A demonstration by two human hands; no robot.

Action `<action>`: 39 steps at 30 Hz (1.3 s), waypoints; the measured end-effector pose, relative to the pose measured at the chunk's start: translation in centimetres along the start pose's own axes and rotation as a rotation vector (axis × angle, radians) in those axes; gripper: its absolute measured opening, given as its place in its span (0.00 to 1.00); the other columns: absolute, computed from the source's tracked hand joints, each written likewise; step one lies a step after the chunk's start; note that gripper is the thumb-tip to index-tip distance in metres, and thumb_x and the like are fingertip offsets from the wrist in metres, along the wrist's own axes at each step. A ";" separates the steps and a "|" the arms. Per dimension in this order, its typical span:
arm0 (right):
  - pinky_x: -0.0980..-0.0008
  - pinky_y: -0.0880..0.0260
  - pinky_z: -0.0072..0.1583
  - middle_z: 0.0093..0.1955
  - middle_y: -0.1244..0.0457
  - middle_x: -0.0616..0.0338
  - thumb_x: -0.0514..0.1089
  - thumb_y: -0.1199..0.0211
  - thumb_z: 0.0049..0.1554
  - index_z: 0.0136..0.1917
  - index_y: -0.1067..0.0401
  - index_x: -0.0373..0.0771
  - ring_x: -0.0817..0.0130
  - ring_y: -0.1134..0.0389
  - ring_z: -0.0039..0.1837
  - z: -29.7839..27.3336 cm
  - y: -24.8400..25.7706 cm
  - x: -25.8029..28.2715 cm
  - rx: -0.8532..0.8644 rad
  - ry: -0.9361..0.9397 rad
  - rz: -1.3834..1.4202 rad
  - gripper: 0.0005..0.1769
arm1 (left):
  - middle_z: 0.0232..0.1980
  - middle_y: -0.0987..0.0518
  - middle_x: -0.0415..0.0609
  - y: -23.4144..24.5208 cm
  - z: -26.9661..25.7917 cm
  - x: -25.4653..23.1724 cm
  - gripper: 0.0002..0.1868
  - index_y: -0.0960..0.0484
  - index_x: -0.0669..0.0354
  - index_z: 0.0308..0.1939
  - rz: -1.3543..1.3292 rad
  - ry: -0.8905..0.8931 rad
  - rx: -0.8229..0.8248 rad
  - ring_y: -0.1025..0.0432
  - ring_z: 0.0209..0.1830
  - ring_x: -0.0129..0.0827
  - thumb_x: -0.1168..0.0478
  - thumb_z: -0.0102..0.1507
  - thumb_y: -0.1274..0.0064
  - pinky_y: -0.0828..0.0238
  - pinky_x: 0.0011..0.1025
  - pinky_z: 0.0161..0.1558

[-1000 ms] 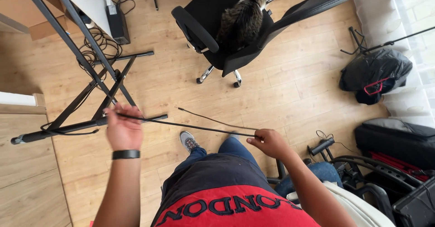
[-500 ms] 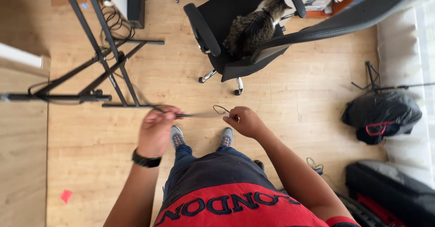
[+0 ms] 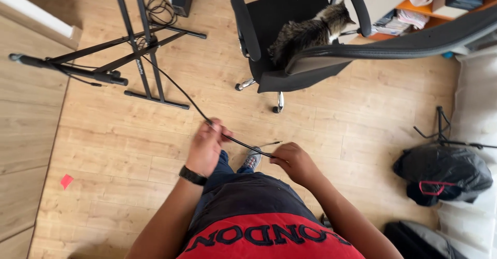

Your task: The person gathers a long black cable from the floor and coils it into a neat bundle by hand. The person holds the coiled cable at the end of the clip.

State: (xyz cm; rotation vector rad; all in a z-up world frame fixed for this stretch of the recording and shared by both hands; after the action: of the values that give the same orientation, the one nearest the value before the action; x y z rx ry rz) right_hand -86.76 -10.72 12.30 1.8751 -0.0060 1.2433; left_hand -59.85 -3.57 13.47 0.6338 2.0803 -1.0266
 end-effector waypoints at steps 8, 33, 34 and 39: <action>0.58 0.25 0.57 0.47 0.28 0.63 0.55 0.33 0.58 0.48 0.19 0.50 0.52 0.28 0.58 -5.8 1.7 -13.2 -0.039 -0.252 -0.273 0.10 | 0.35 0.17 0.47 2.1 2.7 -6.0 0.16 0.25 0.49 0.54 -0.295 -0.205 -0.207 0.17 0.36 0.37 0.45 0.72 0.58 0.18 0.31 0.43; 0.66 0.31 0.51 0.29 0.35 0.60 0.53 0.43 0.66 0.35 0.26 0.39 0.66 0.33 0.39 4.9 4.8 5.4 0.263 -0.317 0.477 0.22 | 0.41 0.18 0.56 -3.8 -0.2 0.7 0.16 0.22 0.58 0.48 0.907 0.007 0.299 0.21 0.42 0.47 0.53 0.70 0.62 0.22 0.42 0.44; 0.66 0.31 0.51 0.29 0.35 0.60 0.53 0.43 0.66 0.35 0.26 0.39 0.66 0.33 0.39 3.9 5.1 5.2 0.264 -0.316 0.477 0.22 | 0.41 0.18 0.56 -3.7 0.4 -0.6 0.16 0.22 0.58 0.48 0.906 0.007 0.299 0.21 0.42 0.47 0.53 0.70 0.62 0.22 0.42 0.44; 0.73 0.36 0.52 0.39 0.34 0.66 0.52 0.50 0.65 0.44 0.25 0.46 0.75 0.35 0.44 -1.1 5.0 3.2 0.463 -0.470 0.252 0.16 | 0.45 0.18 0.59 -0.8 3.2 -3.2 0.28 0.29 0.61 0.60 -0.214 0.218 -0.156 0.22 0.42 0.45 0.42 0.70 0.66 0.20 0.36 0.45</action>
State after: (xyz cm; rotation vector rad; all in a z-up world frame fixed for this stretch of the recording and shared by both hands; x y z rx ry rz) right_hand -88.15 -11.82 18.06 2.6049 -0.2311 0.9892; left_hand -57.17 -7.04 14.97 0.4682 2.4341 -0.9330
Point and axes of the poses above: each hand's wrist, its own z-axis towards the middle knuckle, its own y-axis out of the back of the hand, x = y × z, the point moved 1 cm from there along z, towards the middle knuckle
